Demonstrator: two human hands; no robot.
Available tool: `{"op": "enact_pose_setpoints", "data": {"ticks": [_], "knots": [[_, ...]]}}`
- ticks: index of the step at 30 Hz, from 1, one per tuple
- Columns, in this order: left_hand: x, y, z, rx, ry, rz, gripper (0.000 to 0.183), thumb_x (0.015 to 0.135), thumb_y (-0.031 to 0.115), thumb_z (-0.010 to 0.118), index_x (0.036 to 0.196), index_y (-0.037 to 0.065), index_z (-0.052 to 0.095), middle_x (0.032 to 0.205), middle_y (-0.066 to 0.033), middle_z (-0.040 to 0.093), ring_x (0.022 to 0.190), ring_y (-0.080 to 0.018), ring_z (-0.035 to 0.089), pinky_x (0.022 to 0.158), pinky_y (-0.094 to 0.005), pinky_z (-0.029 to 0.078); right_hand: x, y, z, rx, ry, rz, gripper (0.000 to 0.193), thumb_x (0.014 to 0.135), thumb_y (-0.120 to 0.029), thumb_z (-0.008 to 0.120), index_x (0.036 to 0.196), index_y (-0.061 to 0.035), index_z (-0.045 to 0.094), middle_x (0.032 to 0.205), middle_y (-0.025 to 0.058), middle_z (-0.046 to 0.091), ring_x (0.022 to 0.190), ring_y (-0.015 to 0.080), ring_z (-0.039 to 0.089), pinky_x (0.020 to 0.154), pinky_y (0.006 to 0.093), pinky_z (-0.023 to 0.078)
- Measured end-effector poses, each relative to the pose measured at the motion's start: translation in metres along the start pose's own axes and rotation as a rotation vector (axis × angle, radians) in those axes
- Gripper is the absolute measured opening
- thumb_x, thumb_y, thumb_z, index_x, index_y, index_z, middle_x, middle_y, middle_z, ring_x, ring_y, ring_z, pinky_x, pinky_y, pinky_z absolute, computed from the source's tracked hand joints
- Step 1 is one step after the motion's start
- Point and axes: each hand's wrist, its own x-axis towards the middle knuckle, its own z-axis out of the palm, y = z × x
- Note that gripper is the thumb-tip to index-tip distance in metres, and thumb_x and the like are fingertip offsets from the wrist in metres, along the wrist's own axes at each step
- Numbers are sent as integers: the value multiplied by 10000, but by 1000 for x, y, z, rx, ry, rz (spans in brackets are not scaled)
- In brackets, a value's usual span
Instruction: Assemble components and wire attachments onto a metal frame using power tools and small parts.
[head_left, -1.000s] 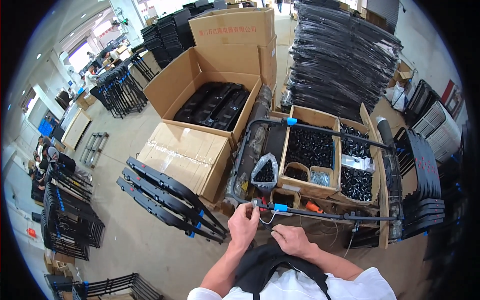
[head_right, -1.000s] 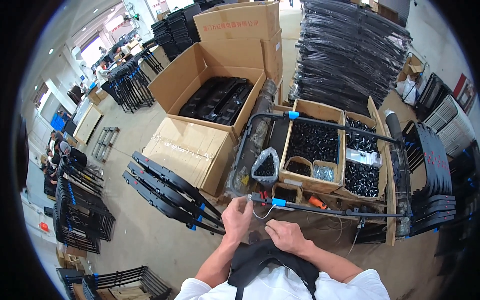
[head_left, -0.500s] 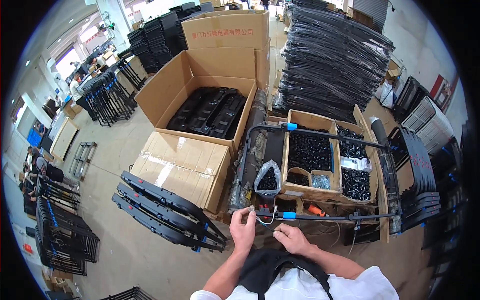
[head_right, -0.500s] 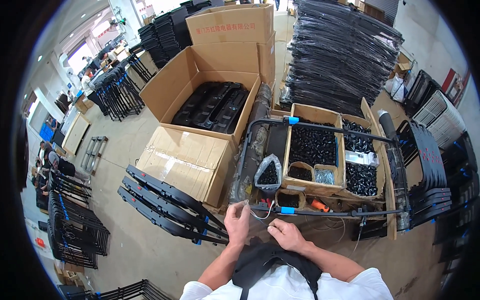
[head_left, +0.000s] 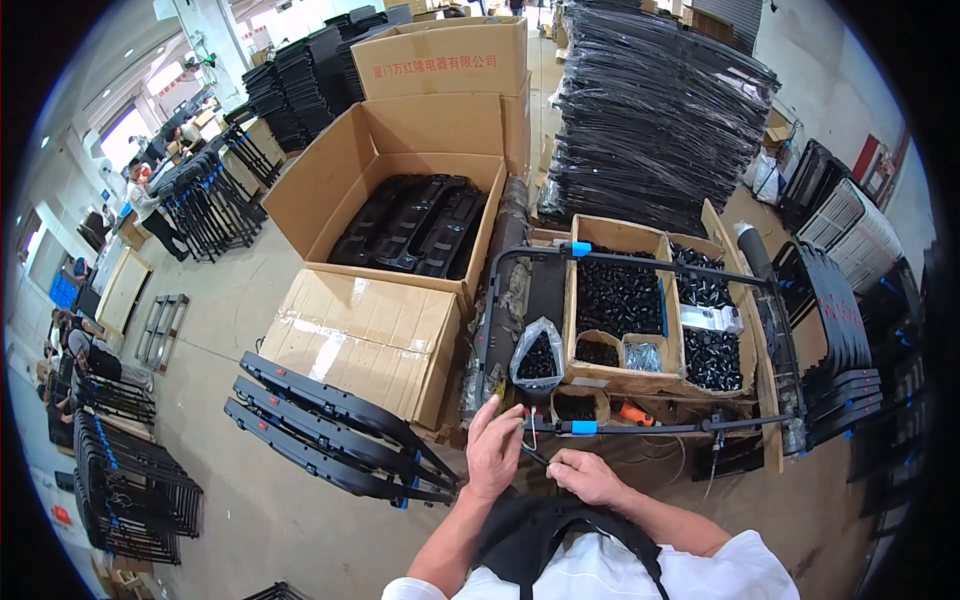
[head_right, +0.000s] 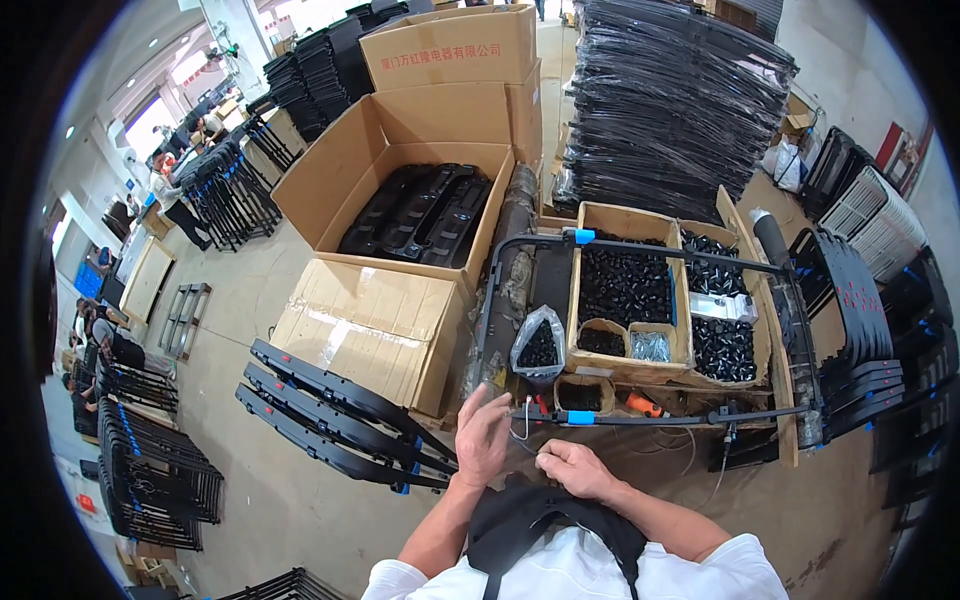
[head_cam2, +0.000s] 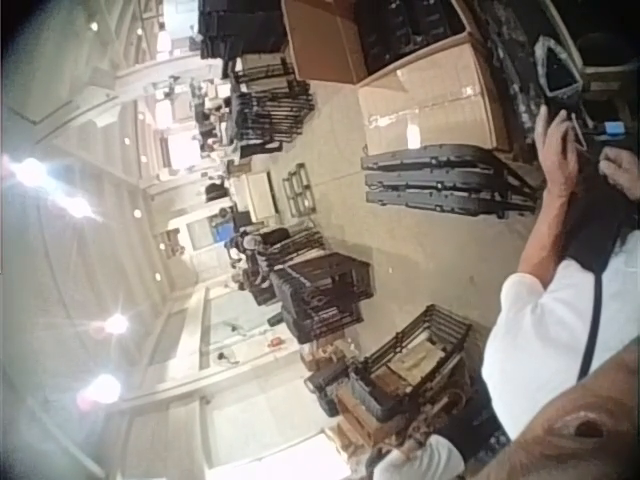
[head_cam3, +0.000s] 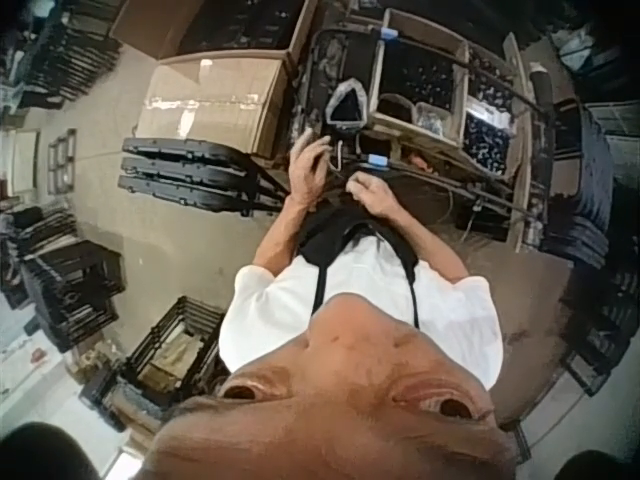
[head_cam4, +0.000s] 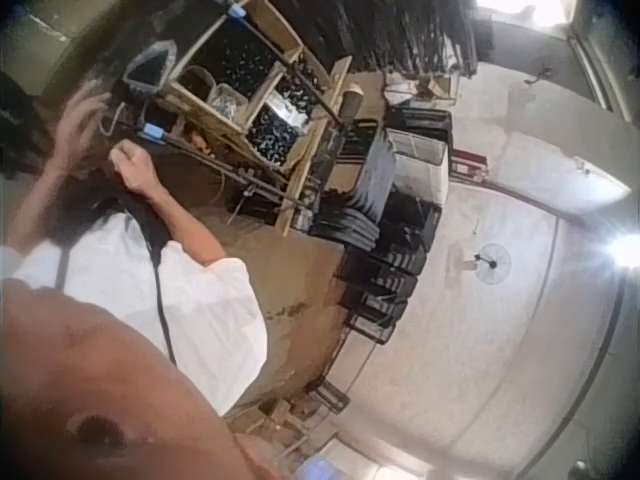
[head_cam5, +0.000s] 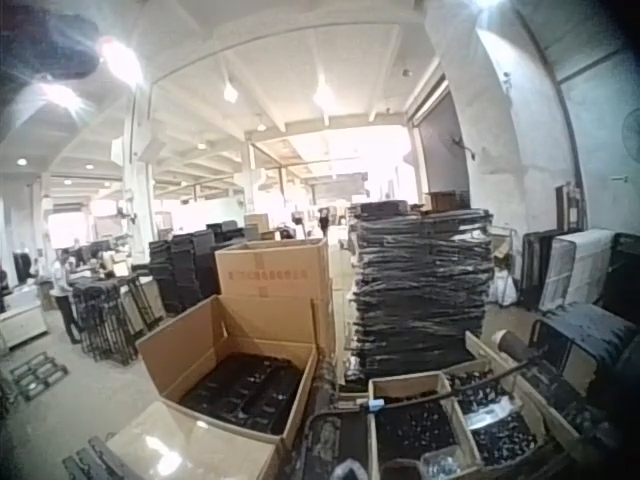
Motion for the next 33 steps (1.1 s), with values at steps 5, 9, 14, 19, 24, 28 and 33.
{"op": "enact_pose_setpoints", "data": {"ticks": [5, 9, 14, 19, 24, 28, 33], "knots": [[-20, -5, 15, -582, -65, -498, 153, 994, 1, 654, 1146, 9, 639, 1263, -166, 749, 1393, -320, 585, 1145, -437, 454, -3, 3, 2, -1, -12, 15, 296, 1068, -319, 599, 1042, -43, 704, 797, -15, 623, 731, 85, 554, 669, 281, 460], [-24, -10, 10, -170, 7, -169, 114, 1017, 11, 632, 1130, 14, 636, 1250, -157, 755, 1417, -289, 561, 1154, -425, 446, -6, 17, 4, 83, -33, 35, 271, 1075, -289, 591, 1029, -43, 693, 772, -29, 593, 668, 65, 511, 601, 259, 411], [-48, -10, 16, -485, -49, -498, 134, 1012, 59, 696, 1135, 20, 659, 1180, -166, 743, 1013, -240, 768, 846, -358, 600, -6, 26, 9, 140, -54, 35, 250, 1084, -258, 582, 1019, -38, 678, 754, -42, 564, 619, 51, 464, 555, 248, 369], [-50, -4, 7, -345, -168, -707, 163, 1060, 109, 629, 1194, 16, 633, 1057, -98, 769, 925, -143, 731, 843, -307, 566, -4, 35, 12, 150, -66, 43, 251, 1088, -263, 587, 1021, -39, 677, 757, -48, 559, 624, 49, 464, 559, 245, 369], [-66, -20, 23, -651, -124, -776, 181, 1091, 131, 584, 1226, 12, 591, 1068, -83, 766, 956, -131, 698, 868, -312, 543, -8, 31, 13, 129, -61, 77, 282, 1077, -300, 586, 1021, -44, 691, 786, -30, 596, 695, 70, 516, 633, 266, 423], [-70, -23, 28, -922, -150, -926, 162, 1101, 142, 591, 1220, 32, 592, 1021, -76, 757, 898, -124, 680, 852, -287, 528, -9, 39, 13, 149, -47, 119, 297, 1060, -316, 584, 1019, -51, 711, 809, -14, 633, 755, 89, 575, 699, 289, 485], [-78, -26, 36, -1073, -54, -1129, 304, 1125, 226, 572, 1324, 0, 608, 1030, -90, 737, 929, -158, 695, 860, -310, 543, -2, 47, 16, 113, 44, 129, 290, 1052, -315, 592, 1015, -56, 716, 804, -20, 630, 744, 86, 574, 687, 292, 485]]}}
